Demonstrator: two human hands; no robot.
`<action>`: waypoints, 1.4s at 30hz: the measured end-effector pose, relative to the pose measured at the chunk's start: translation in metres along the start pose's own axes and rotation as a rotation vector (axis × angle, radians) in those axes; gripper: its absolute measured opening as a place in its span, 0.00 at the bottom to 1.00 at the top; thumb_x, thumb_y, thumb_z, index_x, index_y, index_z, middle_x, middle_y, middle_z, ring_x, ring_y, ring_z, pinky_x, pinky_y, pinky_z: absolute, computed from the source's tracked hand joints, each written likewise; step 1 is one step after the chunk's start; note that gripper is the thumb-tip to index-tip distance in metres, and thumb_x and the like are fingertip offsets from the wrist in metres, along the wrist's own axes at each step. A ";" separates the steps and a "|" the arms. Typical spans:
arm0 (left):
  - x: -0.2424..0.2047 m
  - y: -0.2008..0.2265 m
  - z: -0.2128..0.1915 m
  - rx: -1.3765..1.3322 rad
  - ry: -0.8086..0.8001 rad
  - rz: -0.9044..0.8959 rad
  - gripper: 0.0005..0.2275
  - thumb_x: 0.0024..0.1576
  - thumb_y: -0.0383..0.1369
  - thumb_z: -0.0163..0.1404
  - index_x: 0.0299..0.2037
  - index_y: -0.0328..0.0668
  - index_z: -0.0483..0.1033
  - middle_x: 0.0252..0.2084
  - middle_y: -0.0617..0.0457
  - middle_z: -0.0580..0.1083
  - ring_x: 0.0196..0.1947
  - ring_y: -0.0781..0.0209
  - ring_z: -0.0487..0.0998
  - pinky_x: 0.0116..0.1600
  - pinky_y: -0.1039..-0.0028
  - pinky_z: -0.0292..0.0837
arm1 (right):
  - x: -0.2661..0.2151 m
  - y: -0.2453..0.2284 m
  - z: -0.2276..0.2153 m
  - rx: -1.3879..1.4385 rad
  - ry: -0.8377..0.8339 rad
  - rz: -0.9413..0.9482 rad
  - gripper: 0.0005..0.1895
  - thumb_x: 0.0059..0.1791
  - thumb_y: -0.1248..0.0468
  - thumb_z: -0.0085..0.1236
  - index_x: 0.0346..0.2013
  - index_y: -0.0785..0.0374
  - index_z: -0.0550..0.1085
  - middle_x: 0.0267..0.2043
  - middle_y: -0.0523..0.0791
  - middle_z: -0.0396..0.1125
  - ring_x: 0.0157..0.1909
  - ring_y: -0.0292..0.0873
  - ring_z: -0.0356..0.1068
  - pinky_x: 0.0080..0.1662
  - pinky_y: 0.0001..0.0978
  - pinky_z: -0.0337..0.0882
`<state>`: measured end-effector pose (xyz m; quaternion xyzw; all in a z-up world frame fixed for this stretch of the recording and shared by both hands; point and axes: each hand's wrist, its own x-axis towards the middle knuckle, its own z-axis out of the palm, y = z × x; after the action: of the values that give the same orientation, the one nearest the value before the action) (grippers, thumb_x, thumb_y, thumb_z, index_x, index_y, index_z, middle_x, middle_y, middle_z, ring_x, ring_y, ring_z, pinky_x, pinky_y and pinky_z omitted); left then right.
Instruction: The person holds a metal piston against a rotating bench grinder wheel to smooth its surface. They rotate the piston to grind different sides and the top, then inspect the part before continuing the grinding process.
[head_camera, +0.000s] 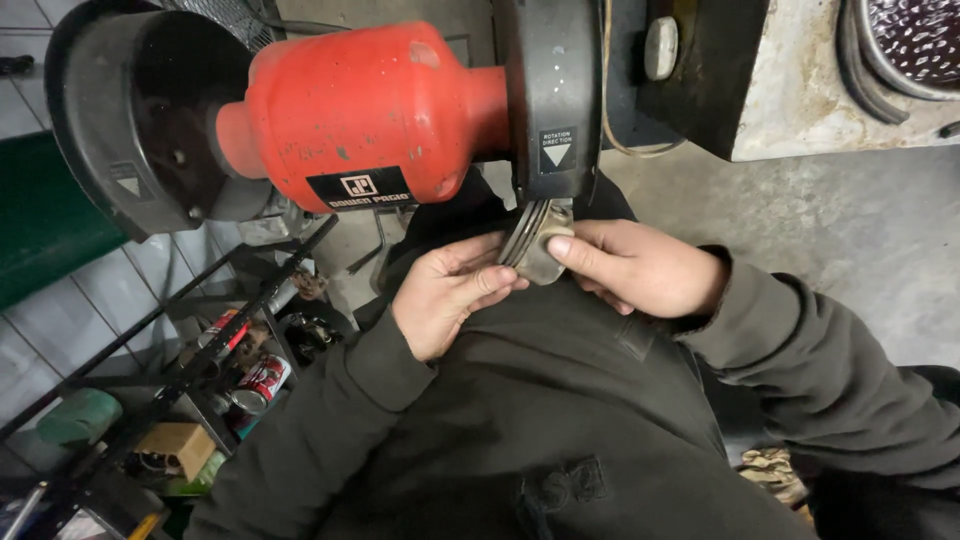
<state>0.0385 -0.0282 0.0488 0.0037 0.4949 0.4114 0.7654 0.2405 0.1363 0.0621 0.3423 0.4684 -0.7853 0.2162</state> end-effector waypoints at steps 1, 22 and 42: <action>0.000 0.000 0.000 0.001 0.000 -0.001 0.23 0.61 0.30 0.53 0.67 0.32 0.67 0.57 0.50 0.76 0.53 0.63 0.79 0.57 0.75 0.74 | -0.002 -0.003 0.002 0.001 0.001 0.000 0.31 0.54 0.42 0.39 0.44 0.67 0.75 0.22 0.37 0.58 0.19 0.32 0.56 0.24 0.27 0.62; 0.003 0.010 0.003 0.110 0.070 -0.076 0.23 0.60 0.33 0.55 0.65 0.31 0.69 0.53 0.51 0.78 0.47 0.65 0.80 0.49 0.79 0.75 | 0.004 -0.004 -0.005 -0.061 -0.004 0.048 0.30 0.54 0.41 0.38 0.49 0.62 0.76 0.22 0.39 0.58 0.19 0.32 0.57 0.24 0.28 0.64; 0.003 0.009 -0.001 0.128 0.025 -0.046 0.24 0.59 0.32 0.56 0.66 0.35 0.69 0.54 0.54 0.78 0.46 0.69 0.79 0.47 0.81 0.73 | -0.002 0.006 0.000 -0.393 0.191 -0.314 0.29 0.54 0.43 0.47 0.55 0.64 0.73 0.36 0.52 0.77 0.36 0.51 0.78 0.40 0.41 0.74</action>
<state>0.0331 -0.0205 0.0497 0.0362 0.5298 0.3614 0.7664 0.2460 0.1337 0.0602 0.2897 0.6776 -0.6671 0.1089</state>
